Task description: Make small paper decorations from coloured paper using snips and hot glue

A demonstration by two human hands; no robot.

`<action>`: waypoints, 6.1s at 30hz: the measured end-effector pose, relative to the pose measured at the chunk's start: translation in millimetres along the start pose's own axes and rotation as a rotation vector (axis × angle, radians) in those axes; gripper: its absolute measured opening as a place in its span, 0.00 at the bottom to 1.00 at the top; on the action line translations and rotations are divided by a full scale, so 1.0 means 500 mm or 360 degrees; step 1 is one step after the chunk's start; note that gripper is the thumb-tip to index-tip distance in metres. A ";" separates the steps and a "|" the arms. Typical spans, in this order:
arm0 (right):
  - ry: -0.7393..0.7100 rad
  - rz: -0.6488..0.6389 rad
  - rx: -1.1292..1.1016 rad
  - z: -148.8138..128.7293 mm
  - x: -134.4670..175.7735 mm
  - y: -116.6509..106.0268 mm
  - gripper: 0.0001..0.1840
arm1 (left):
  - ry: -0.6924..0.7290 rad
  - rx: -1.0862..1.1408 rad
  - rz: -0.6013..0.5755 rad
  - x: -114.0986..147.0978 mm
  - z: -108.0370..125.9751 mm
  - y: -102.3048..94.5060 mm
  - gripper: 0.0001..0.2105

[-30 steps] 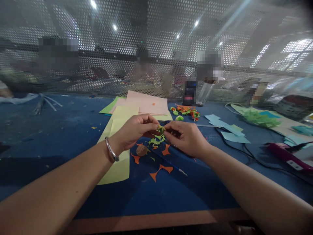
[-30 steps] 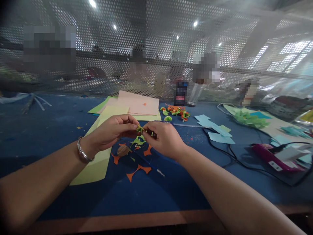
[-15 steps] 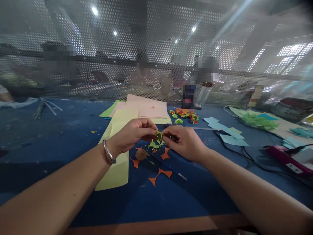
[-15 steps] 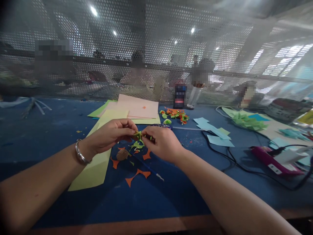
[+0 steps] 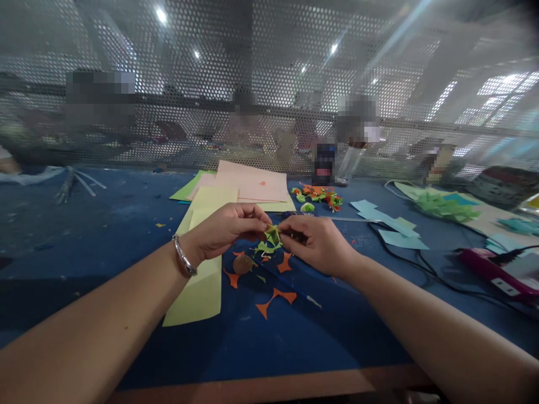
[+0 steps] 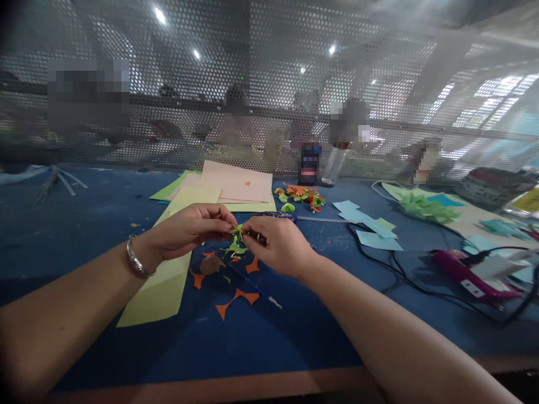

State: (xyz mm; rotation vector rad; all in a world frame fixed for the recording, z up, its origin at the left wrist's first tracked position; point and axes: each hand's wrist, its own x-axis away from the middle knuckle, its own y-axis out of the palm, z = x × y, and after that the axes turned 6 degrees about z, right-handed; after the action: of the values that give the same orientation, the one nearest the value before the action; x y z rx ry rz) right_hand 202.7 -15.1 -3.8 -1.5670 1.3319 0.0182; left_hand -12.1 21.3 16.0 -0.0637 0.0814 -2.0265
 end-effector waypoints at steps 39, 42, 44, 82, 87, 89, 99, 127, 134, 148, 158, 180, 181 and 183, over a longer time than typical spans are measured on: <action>-0.0243 0.0031 -0.0035 0.016 0.007 0.016 0.08 | -0.0086 -0.0030 -0.0111 -0.003 -0.002 -0.006 0.02; -0.0266 0.0029 -0.0021 0.015 0.008 0.016 0.07 | -0.0085 -0.0038 -0.0122 -0.003 -0.005 -0.006 0.03; -0.0279 0.0012 -0.0002 0.013 0.008 0.016 0.07 | -0.0083 -0.0054 -0.0130 -0.004 -0.009 -0.007 0.03; -0.0187 -0.0116 -0.0023 -0.010 0.017 0.013 0.10 | -0.0262 0.0068 -0.0327 -0.004 -0.016 -0.009 0.11; -0.0186 -0.0161 -0.0072 -0.010 0.015 0.013 0.05 | -0.0290 0.0084 -0.0307 -0.004 -0.017 -0.007 0.11; -0.0163 -0.0178 -0.0113 -0.011 0.014 0.012 0.05 | -0.0283 0.0087 -0.0280 -0.003 -0.015 -0.004 0.11; -0.0096 -0.0228 -0.0197 -0.013 0.011 0.011 0.05 | -0.0224 0.0011 -0.0304 -0.005 -0.020 -0.003 0.09; -0.0145 -0.0058 -0.0162 -0.009 0.007 0.009 0.07 | 0.0073 -0.0130 -0.0381 -0.002 -0.005 -0.023 0.05; -0.0159 -0.0053 -0.0164 -0.008 0.009 0.007 0.08 | 0.0147 -0.0223 -0.0475 -0.004 -0.003 -0.038 0.06; -0.0317 -0.0133 -0.0193 -0.007 0.009 0.010 0.08 | 0.0183 -0.0326 -0.0549 -0.006 -0.007 -0.037 0.03; -0.0384 -0.0139 -0.0167 -0.006 0.008 0.017 0.09 | 0.0149 -0.0291 -0.0526 -0.015 -0.023 -0.034 0.05; -0.0127 -0.0305 -0.0163 -0.017 0.011 0.014 0.09 | 0.0034 -0.0220 -0.0552 -0.018 -0.037 -0.034 0.08; -0.0118 -0.0315 -0.0158 -0.017 0.011 0.014 0.09 | 0.0032 -0.0219 -0.0537 -0.018 -0.037 -0.034 0.08; -0.0115 -0.0330 -0.0147 -0.017 0.011 0.013 0.09 | 0.0020 -0.0201 -0.0520 -0.019 -0.038 -0.034 0.09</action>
State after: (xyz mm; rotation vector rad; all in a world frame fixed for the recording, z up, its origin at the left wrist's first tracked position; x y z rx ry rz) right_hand 195.2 -23.9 -7.1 -1.7599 1.1211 0.0082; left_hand -24.7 38.0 -1.4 -0.1520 0.2193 -2.3464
